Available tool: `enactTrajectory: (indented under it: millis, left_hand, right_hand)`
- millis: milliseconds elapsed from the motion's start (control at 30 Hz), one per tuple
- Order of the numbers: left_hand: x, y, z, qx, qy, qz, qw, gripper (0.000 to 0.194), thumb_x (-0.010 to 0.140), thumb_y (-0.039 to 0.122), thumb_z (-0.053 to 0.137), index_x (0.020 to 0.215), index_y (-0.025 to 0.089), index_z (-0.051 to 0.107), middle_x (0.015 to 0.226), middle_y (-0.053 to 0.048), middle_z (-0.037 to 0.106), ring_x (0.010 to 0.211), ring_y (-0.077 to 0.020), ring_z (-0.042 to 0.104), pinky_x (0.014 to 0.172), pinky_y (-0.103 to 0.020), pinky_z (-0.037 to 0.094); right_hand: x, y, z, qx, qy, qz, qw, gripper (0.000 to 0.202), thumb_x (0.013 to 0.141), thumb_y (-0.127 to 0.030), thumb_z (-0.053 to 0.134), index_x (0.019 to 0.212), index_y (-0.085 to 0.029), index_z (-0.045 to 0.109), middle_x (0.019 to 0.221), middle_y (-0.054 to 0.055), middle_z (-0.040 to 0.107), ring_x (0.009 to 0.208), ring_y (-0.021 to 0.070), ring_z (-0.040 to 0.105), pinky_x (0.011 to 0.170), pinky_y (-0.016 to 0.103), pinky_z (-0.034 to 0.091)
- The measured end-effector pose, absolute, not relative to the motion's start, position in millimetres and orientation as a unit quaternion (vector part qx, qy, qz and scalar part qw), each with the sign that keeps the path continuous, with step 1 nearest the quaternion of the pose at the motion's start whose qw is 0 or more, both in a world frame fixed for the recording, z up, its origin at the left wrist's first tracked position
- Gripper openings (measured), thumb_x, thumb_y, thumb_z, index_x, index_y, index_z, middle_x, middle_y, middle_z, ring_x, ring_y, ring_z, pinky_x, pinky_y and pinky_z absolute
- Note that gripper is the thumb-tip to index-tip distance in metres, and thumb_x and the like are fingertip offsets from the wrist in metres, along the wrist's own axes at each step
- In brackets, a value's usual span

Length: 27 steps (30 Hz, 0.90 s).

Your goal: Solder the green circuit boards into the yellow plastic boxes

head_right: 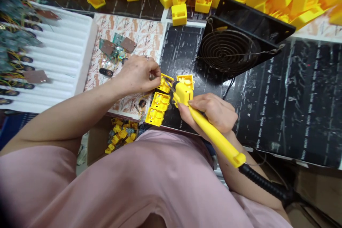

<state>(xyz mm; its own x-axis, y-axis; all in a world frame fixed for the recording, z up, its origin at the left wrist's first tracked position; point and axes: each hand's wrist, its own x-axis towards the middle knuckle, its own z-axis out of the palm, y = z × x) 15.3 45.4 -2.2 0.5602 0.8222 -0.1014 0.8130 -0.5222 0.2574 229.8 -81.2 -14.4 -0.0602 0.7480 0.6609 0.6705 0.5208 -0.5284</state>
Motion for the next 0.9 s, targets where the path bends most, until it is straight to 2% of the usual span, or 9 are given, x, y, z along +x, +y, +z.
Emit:
enactTrajectory:
  millis: [133,300,400,500,667,767,833,900]
  left_hand:
    - [16,45,-3,0.872,0.467,0.023,0.147,0.018,0.074,0.027,0.059,0.079,0.018,0.073,0.075,-0.004,0.066,0.088,-0.0244,0.065,0.094,-0.043,0.048]
    - [16,47,-3,0.873,0.46,0.03,0.158,0.014,0.072,0.025,0.06,0.077,0.019,0.072,0.071,-0.002,0.064,0.086,-0.0218,0.064,0.094,-0.04,0.047]
    - [15,48,-2,0.872,0.463,0.022,0.157,0.015,0.072,0.025,0.06,0.078,0.019,0.072,0.073,-0.003,0.065,0.087,-0.0231,0.064,0.092,-0.041,0.048]
    - [14,47,-1,0.874,0.462,0.019,0.15,0.016,0.073,0.026,0.059,0.079,0.019,0.072,0.074,-0.003,0.066,0.086,-0.0237,0.064,0.089,-0.041,0.047]
    - [14,46,-3,0.88,0.453,0.027,0.138,0.017,0.075,0.028,0.058,0.079,0.02,0.072,0.074,-0.003,0.066,0.086,-0.023,0.064,0.087,-0.038,0.047]
    - [13,46,-3,0.877,0.461,0.023,0.136,0.018,0.077,0.028,0.057,0.08,0.019,0.072,0.075,-0.004,0.067,0.088,-0.0244,0.065,0.089,-0.041,0.047]
    - [11,46,-2,0.865,0.472,0.032,0.164,0.02,0.076,0.027,0.058,0.086,0.018,0.072,0.079,-0.003,0.068,0.088,-0.0234,0.066,0.092,-0.042,0.047]
    - [5,45,-1,0.842,0.486,0.065,0.226,0.028,0.075,0.025,0.059,0.098,0.017,0.071,0.083,-0.002,0.07,0.085,-0.0196,0.066,0.09,-0.038,0.049]
  right_hand:
    - [231,-78,-13,-0.457,-0.75,0.054,0.476,0.028,0.075,-0.016,0.083,0.083,-0.029,0.06,0.071,-0.004,0.071,0.061,0.0175,0.07,0.048,0.03,0.054]
    - [236,-89,-7,-0.551,-0.678,0.046,0.485,0.02,0.079,-0.017,0.079,0.083,-0.03,0.064,0.076,-0.001,0.072,0.067,0.0207,0.071,0.051,0.035,0.055]
    - [239,-90,-10,-0.528,-0.68,0.04,0.507,0.021,0.077,-0.018,0.081,0.083,-0.03,0.065,0.074,-0.003,0.072,0.063,0.0194,0.07,0.051,0.034,0.055]
    - [242,-89,-15,-0.515,-0.669,0.045,0.533,0.022,0.076,-0.02,0.082,0.09,-0.031,0.068,0.074,-0.004,0.072,0.064,0.0198,0.07,0.052,0.034,0.055]
    - [243,-93,-13,-0.598,-0.638,0.033,0.484,0.027,0.078,-0.033,0.083,0.103,-0.032,0.071,0.086,-0.002,0.076,0.061,0.018,0.069,0.055,0.033,0.057]
    - [241,-94,-12,-0.593,-0.639,0.047,0.488,0.038,0.08,-0.035,0.081,0.116,-0.032,0.069,0.094,-0.001,0.077,0.064,0.0172,0.071,0.06,0.032,0.06]
    - [239,-93,-13,-0.573,-0.642,0.046,0.507,0.046,0.08,-0.032,0.082,0.123,-0.031,0.067,0.099,0.0,0.077,0.065,0.0167,0.072,0.058,0.03,0.06]
    - [240,-92,-15,-0.556,-0.642,0.046,0.526,0.052,0.079,-0.03,0.083,0.128,-0.032,0.065,0.099,0.0,0.077,0.065,0.0156,0.072,0.052,0.026,0.056]
